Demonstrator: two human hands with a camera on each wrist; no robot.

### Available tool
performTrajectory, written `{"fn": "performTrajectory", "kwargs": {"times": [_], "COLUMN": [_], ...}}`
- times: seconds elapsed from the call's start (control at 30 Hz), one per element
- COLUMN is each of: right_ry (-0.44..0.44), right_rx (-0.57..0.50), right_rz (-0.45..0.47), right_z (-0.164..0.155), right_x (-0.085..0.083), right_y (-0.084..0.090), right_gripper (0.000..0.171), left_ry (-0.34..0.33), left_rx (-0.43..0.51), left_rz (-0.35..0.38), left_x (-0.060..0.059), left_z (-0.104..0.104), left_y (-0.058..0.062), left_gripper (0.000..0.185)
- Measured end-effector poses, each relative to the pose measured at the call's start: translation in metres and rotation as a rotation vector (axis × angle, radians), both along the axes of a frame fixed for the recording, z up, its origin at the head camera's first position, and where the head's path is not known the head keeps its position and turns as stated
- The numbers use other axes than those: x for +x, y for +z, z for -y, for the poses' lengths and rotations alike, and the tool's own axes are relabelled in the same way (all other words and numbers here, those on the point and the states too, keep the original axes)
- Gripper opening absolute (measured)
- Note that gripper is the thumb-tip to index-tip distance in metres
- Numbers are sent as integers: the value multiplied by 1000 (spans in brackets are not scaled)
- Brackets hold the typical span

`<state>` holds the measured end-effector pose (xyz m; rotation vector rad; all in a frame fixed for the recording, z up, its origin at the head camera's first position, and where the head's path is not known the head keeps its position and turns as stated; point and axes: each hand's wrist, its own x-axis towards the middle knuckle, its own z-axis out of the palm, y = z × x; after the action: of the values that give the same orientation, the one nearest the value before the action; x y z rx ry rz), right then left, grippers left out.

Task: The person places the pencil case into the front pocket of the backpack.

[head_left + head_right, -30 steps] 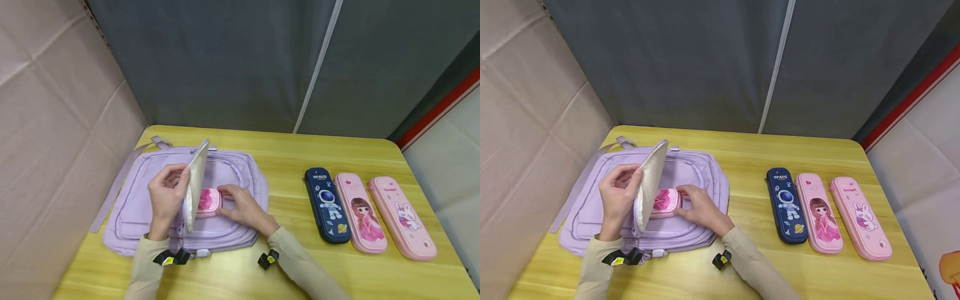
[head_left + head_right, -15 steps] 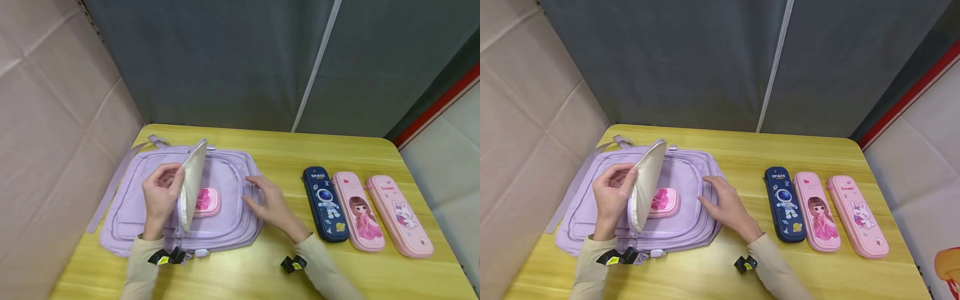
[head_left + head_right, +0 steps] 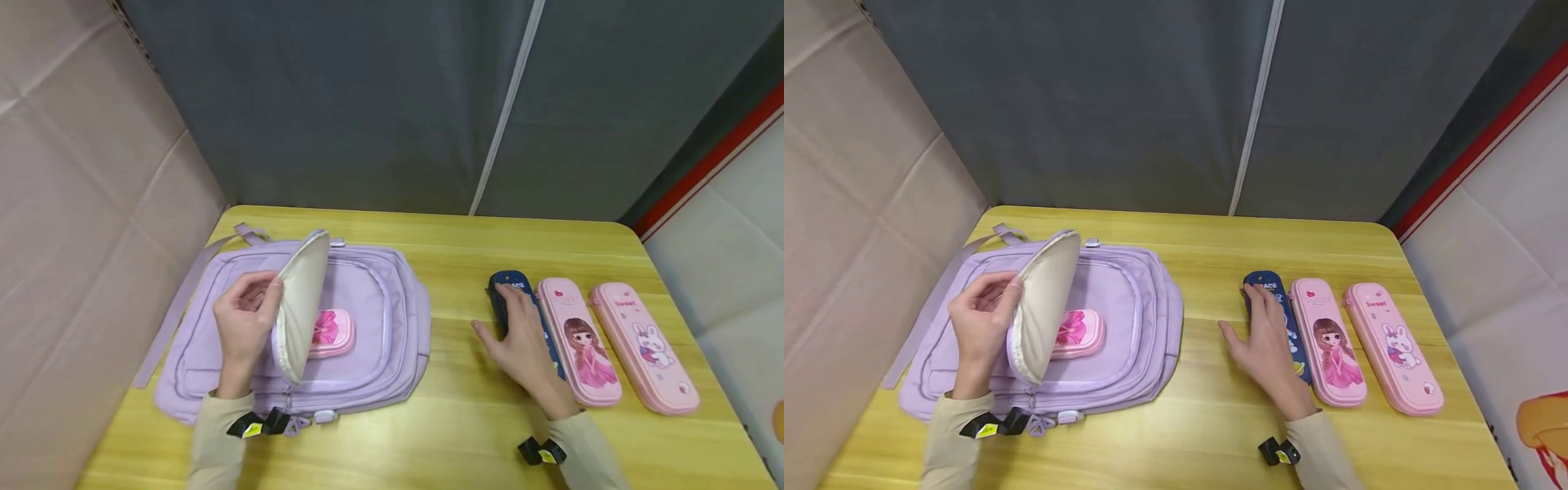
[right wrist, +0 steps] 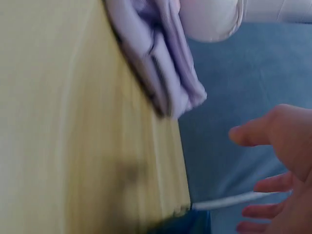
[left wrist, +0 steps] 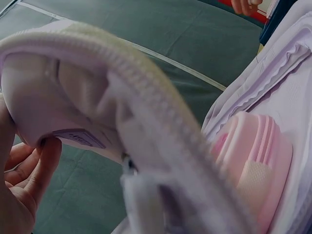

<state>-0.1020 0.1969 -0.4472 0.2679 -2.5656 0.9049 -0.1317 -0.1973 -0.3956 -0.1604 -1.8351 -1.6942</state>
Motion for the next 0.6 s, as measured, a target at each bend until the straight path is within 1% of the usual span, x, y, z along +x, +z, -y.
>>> {"fn": "performTrajectory", "kwargs": {"times": [0.13,0.23,0.3,0.37,0.5,0.6], "right_ry": [-69,-115,-139,-158,-157,-125], "right_rx": [30,69,101,134,197,233], "right_rz": [58,104,163,243,407,478], "right_z": [-18,-27,-32,-36,-41,-43], "right_x": [13,23,28,33,39,43], "right_y": [-5,-5,-5,-3,1,4], "right_gripper": [75,80,85,91,105,118], "left_ry": [9,18,29,42,55,60], "left_rx": [3,7,7,4,-4,11], "left_rz": [18,40,48,52,53,58], "left_x": [1,1,1,1,1,2], "left_z": [4,6,7,8,10,11], "left_y": [-2,-3,-3,-4,-6,-8], "left_gripper": [13,13,13,13,12,12]}}
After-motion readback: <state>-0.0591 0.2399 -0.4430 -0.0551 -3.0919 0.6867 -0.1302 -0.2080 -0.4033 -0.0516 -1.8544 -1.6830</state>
